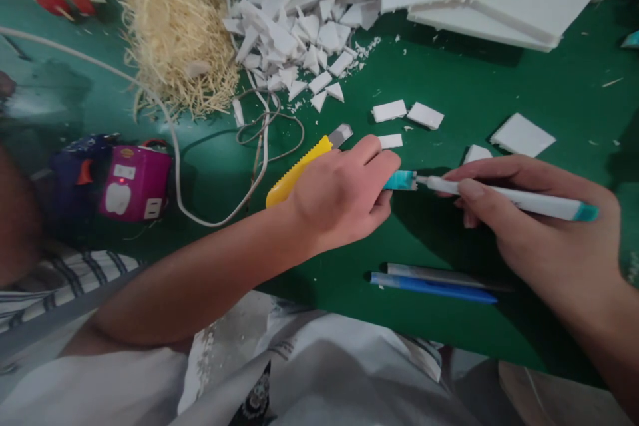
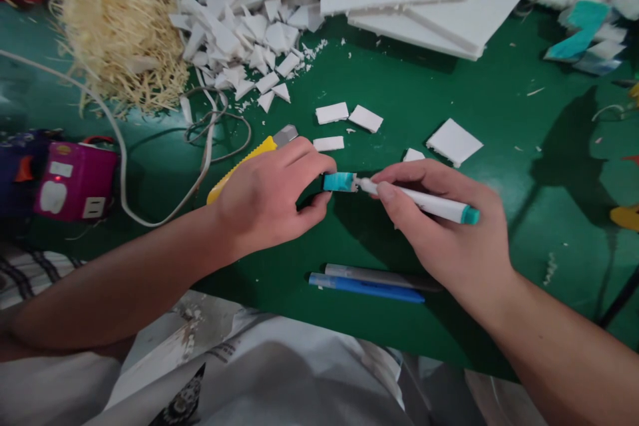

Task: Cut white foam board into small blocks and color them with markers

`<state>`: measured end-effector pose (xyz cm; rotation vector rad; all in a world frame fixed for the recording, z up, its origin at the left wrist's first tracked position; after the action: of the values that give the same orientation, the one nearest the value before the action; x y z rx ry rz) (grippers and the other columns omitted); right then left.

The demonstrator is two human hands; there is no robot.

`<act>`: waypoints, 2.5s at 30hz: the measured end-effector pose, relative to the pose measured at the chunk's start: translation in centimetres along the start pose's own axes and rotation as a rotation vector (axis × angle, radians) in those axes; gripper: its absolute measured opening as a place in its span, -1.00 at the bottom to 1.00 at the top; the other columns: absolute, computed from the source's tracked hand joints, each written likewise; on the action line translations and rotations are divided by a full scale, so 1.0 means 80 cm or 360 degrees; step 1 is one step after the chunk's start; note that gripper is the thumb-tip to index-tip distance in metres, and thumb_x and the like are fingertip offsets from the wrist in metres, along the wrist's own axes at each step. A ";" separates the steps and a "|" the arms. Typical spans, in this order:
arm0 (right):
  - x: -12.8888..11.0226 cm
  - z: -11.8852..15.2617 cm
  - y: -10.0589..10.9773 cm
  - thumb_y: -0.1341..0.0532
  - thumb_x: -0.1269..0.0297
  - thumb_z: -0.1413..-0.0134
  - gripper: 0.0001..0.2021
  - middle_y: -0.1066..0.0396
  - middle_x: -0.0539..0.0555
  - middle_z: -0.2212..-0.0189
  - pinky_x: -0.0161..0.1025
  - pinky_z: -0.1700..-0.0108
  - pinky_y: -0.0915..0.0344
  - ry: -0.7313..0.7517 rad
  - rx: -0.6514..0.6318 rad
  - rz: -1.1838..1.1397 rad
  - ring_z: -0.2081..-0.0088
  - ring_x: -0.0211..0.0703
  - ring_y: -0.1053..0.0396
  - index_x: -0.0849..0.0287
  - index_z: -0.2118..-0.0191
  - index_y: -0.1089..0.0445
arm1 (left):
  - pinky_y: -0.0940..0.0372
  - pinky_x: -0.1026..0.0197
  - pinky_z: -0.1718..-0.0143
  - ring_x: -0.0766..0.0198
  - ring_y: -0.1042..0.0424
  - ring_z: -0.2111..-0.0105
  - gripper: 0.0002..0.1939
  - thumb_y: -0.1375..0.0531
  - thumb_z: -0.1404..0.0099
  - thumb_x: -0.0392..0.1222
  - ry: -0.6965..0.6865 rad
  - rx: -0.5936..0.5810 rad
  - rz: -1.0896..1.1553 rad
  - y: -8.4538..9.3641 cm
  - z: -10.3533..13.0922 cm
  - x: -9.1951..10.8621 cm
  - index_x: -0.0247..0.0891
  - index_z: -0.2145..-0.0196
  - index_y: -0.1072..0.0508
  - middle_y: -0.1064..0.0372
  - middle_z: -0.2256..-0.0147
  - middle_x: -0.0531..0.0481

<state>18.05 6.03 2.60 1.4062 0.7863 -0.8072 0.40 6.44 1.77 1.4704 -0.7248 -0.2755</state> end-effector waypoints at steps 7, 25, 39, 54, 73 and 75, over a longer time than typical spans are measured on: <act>-0.001 -0.003 0.002 -0.40 0.29 -0.17 -0.91 -0.46 -0.08 0.60 -0.29 0.51 -0.29 -0.0009 0.0045 -0.0021 0.56 -0.27 -0.37 0.00 0.37 -0.64 | -0.38 0.10 0.32 0.08 -0.54 0.28 -0.76 -0.08 -0.43 -0.26 -0.0008 0.0017 0.0016 0.000 -0.001 0.001 -0.29 0.08 -0.53 -0.47 0.17 -0.13; 0.002 -0.002 0.001 -0.42 0.25 -0.14 -0.94 -0.45 -0.08 0.60 -0.23 0.49 -0.34 -0.0067 0.0084 -0.0085 0.56 -0.21 -0.37 -0.04 0.35 -0.65 | -0.37 0.13 0.33 0.12 -0.52 0.30 -0.78 -0.10 -0.42 -0.28 0.0014 0.0002 0.0018 0.001 -0.001 0.000 -0.28 0.08 -0.51 -0.46 0.17 -0.13; -0.001 -0.004 0.001 -0.39 0.30 -0.10 -0.90 -0.43 -0.06 0.65 -0.24 0.52 -0.29 -0.0081 0.0057 -0.0041 0.58 -0.23 -0.35 0.04 0.43 -0.63 | -0.36 0.15 0.33 0.14 -0.51 0.30 -0.78 -0.10 -0.42 -0.26 0.0003 -0.0002 0.0013 0.001 -0.001 0.001 -0.28 0.08 -0.52 -0.46 0.18 -0.12; 0.000 -0.004 0.004 -0.42 0.29 -0.11 -0.97 -0.47 -0.06 0.60 -0.23 0.48 -0.34 -0.0065 0.0095 -0.0077 0.56 -0.23 -0.37 0.03 0.34 -0.65 | -0.35 0.14 0.33 0.13 -0.51 0.30 -0.79 -0.11 -0.42 -0.27 0.0002 -0.0004 0.0009 0.000 -0.002 0.001 -0.28 0.08 -0.51 -0.45 0.18 -0.12; -0.001 -0.005 0.001 -0.39 0.30 -0.09 -0.92 -0.45 -0.05 0.63 -0.25 0.53 -0.31 -0.0085 0.0048 -0.0073 0.58 -0.24 -0.36 0.05 0.41 -0.62 | -0.34 0.15 0.36 0.15 -0.48 0.34 -0.80 -0.10 -0.42 -0.27 -0.0007 0.0028 0.0021 0.002 -0.001 0.001 -0.27 0.10 -0.51 -0.45 0.20 -0.12; -0.001 -0.005 -0.002 -0.38 0.31 -0.09 -0.90 -0.45 -0.04 0.63 -0.26 0.55 -0.28 -0.0087 0.0018 -0.0077 0.59 -0.25 -0.35 0.05 0.43 -0.61 | -0.34 0.15 0.36 0.15 -0.49 0.34 -0.80 -0.11 -0.42 -0.27 -0.0003 0.0023 0.0020 0.002 -0.001 0.001 -0.27 0.10 -0.51 -0.45 0.19 -0.12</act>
<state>17.91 6.43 2.58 1.3740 0.7770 -0.8854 0.50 6.50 1.92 1.4788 -0.7387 -0.2628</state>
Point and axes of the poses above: each hand's wrist, its own z-axis away from the middle knuckle, its own y-axis out of the back of the hand, x = y × z, the point moved 9 cm from there along -z, towards the middle knuckle
